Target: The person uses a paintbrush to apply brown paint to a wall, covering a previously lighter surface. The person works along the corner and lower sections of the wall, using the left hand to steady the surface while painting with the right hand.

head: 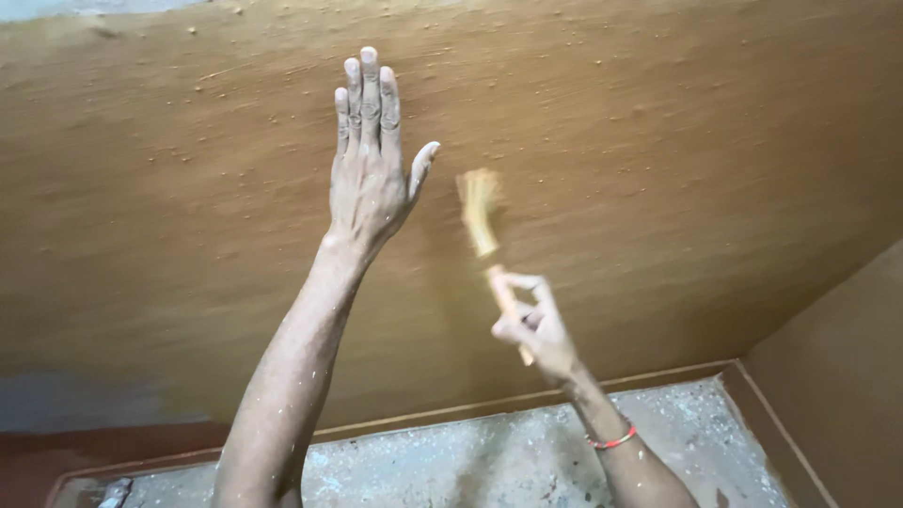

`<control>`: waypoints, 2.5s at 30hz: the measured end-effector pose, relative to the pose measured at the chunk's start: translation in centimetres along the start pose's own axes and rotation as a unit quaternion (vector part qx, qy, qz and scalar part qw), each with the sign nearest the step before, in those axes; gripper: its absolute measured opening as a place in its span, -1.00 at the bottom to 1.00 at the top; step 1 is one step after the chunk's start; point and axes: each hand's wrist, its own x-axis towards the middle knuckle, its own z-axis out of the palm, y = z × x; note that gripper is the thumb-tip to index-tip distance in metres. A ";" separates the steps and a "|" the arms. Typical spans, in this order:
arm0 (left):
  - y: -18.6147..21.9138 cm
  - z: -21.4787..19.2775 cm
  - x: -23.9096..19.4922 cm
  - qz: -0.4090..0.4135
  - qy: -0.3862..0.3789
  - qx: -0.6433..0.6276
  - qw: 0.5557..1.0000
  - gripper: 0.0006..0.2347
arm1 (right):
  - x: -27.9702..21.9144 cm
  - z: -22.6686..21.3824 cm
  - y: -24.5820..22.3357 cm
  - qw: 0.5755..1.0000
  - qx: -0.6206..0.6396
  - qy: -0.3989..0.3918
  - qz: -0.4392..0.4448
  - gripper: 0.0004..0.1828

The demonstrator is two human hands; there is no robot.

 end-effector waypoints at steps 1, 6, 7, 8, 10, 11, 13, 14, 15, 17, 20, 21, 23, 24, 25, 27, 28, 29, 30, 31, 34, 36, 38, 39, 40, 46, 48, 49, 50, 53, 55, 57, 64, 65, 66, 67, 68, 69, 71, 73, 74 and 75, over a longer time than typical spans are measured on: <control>0.4 0.1 0.3 0.002 0.000 0.000 1.000 -0.18 | -0.1 0.2 0.0 0.999 0.015 -0.031 -0.007 -0.24; 1.5 0.5 0.9 -0.003 0.008 0.008 1.000 -0.18 | 0.9 -4.2 -1.8 0.990 0.106 -0.009 -0.090 -0.32; 1.6 0.6 0.7 -0.007 0.009 0.007 1.000 -0.18 | 0.8 -5.7 -2.1 0.984 0.134 0.023 -0.111 -0.32; 1.6 0.7 0.5 -0.010 0.009 0.007 1.000 -0.19 | 0.4 -7.3 -2.2 0.976 0.162 0.057 -0.131 -0.32; 1.6 0.8 0.1 -0.009 0.007 0.011 1.000 -0.19 | -0.9 -10.6 -2.2 0.965 0.141 0.131 -0.178 -0.28; 1.5 0.9 0.1 -0.008 0.007 0.014 1.000 -0.20 | -1.7 -12.0 -2.0 0.957 0.127 0.165 -0.204 -0.28; 1.2 1.2 0.1 -0.009 0.001 0.017 1.000 -0.19 | -2.3 -14.5 -1.8 0.936 0.109 0.228 -0.246 -0.31; 1.1 1.3 0.0 -0.010 -0.004 0.015 1.000 -0.19 | -2.5 -15.3 -1.7 0.925 0.104 0.257 -0.261 -0.35; 1.0 1.5 -0.1 -0.012 -0.005 0.015 1.000 -0.19 | -2.4 -15.9 -1.7 0.917 0.123 0.267 -0.269 -0.36; 0.6 1.8 0.1 -0.013 -0.008 0.011 1.000 -0.19 | -1.9 -16.4 -2.2 0.899 0.160 0.289 -0.286 -0.38; -0.1 1.6 0.3 0.003 0.004 0.005 1.000 -0.18 | 0.0 -14.7 -3.4 0.901 0.182 0.264 -0.291 -0.38; -0.4 1.3 0.2 0.005 0.004 0.001 1.000 -0.18 | 0.7 -13.6 -3.9 0.912 0.167 0.253 -0.278 -0.37; -1.4 0.5 0.0 0.010 0.003 -0.008 1.000 -0.18 | 1.8 -10.2 -4.2 0.930 0.135 0.231 -0.250 -0.35; -2.1 0.0 -0.1 0.013 0.004 -0.012 1.000 -0.18 | 2.0 -8.0 -4.1 0.942 0.080 0.234 -0.227 -0.34; -2.8 -0.7 -0.3 0.016 0.006 -0.016 1.000 -0.17 | 2.2 -5.6 -4.0 0.950 0.025 0.236 -0.203 -0.33; -4.5 -2.2 -1.0 0.019 0.010 -0.020 1.000 -0.16 | 2.4 -0.3 -3.8 0.967 0.061 0.170 -0.178 -0.31; -5.6 -3.1 -1.4 0.020 0.013 -0.020 1.000 -0.16 | 2.5 2.6 -3.8 0.976 0.040 0.126 -0.173 -0.30; -6.6 -4.0 -1.9 0.020 0.016 -0.020 0.999 -0.16 | 2.5 5.5 -3.8 0.982 0.018 0.081 -0.167 -0.28; -7.7 -5.0 -2.3 0.023 0.019 -0.020 0.999 -0.15 | 2.4 8.3 -3.7 0.989 0.019 0.024 -0.145 -0.29; -8.8 -6.0 -2.8 0.026 0.021 -0.020 0.999 -0.14 | 2.2 10.9 -3.6 0.992 0.019 -0.033 -0.123 -0.29; -12.2 -8.3 -4.0 0.027 0.025 -0.016 0.999 -0.14 | 1.9 16.6 -3.3 0.993 -0.010 -0.116 -0.021 -0.27; -14.2 -9.5 -4.3 0.028 0.030 -0.020 0.999 -0.14 | 2.5 18.3 -3.5 0.991 -0.009 -0.128 -0.036 -0.23; -15.8 -10.2 -4.8 0.027 0.033 -0.038 0.998 -0.14 | 2.5 18.2 -4.1 0.994 0.005 -0.076 -0.083 -0.26; -16.3 -10.3 -5.1 0.028 0.033 -0.047 0.998 -0.14 | 2.7 17.7 -4.5 0.992 0.018 -0.018 -0.123 -0.32; -16.7 -10.3 -5.3 0.030 0.029 -0.058 0.997 -0.14 | 2.7 16.8 -5.1 0.989 0.075 0.048 -0.116 -0.31; -18.4 -10.0 -6.8 0.056 0.025 -0.096 0.993 -0.14 | -1.2 10.1 -6.6 0.915 0.108 0.297 -0.250 -0.42; -18.7 -9.6 -7.1 0.053 0.023 -0.103 0.993 -0.14 | -0.8 8.4 -7.3 0.890 0.085 0.367 -0.257 -0.48; -18.7 -9.3 -7.2 0.049 0.020 -0.107 0.993 -0.14 | -0.4 8.1 -7.6 0.888 0.080 0.368 -0.262 -0.48; -18.7 -9.2 -7.5 0.043 0.017 -0.107 0.993 -0.14 | 0.7 8.2 -8.1 0.888 0.078 0.365 -0.268 -0.49; -18.9 -9.7 -7.7 0.041 0.013 -0.100 0.994 -0.15 | 3.0 11.3 -9.1 0.911 0.051 0.302 -0.275 -0.47; -19.0 -10.6 -7.5 0.043 0.004 -0.088 0.995 -0.17 | 4.1 15.6 -9.2 0.933 -0.007 0.239 -0.271 -0.43; -18.9 -11.4 -7.2 0.044 -0.001 -0.079 0.996 -0.18 | 4.3 20.3 -8.2 0.955 -0.047 0.164 -0.243 -0.44; -18.2 -12.1 -6.6 0.028 0.008 -0.070 0.997 -0.19 | 2.5 26.6 -5.3 0.992 0.010 -0.117 -0.048 -0.25; -18.1 -12.2 -6.7 0.024 0.004 -0.061 0.998 -0.19 | 2.5 25.8 -5.7 0.994 0.017 -0.084 -0.067 -0.27; -17.9 -12.2 -6.8 0.023 0.000 -0.055 0.998 -0.19 | 2.7 24.6 -6.2 0.995 0.021 -0.053 -0.087 -0.29; -17.8 -12.3 -6.9 0.022 -0.003 -0.049 0.999 -0.19 | 2.9 23.1 -6.7 0.994 0.026 -0.021 -0.108 -0.30; -17.7 -12.4 -7.2 0.020 -0.007 -0.041 0.999 -0.19 | 2.7 21.4 -7.0 0.991 0.059 0.028 -0.119 -0.32; -17.7 -12.4 -7.4 0.018 -0.006 -0.043 0.999 -0.19 | 2.2 19.3 -7.2 0.984 0.093 0.077 -0.130 -0.34; -17.7 -12.2 -7.7 0.013 -0.004 -0.043 0.999 -0.19 | 0.5 14.7 -6.7 0.963 0.050 0.182 -0.192 -0.35; -17.7 -11.8 -8.1 0.007 -0.007 -0.042 0.999 -0.18 | -0.5 10.2 -5.5 0.933 0.096 0.246 -0.243 -0.37; -17.5 -11.4 -8.3 0.005 -0.009 -0.043 0.999 -0.17 | -1.0 8.0 -4.9 0.920 0.104 0.272 -0.262 -0.40; -17.3 -11.0 -8.4 -0.001 -0.013 -0.041 0.999 -0.17 | -1.1 6.2 -4.3 0.906 0.113 0.296 -0.280 -0.42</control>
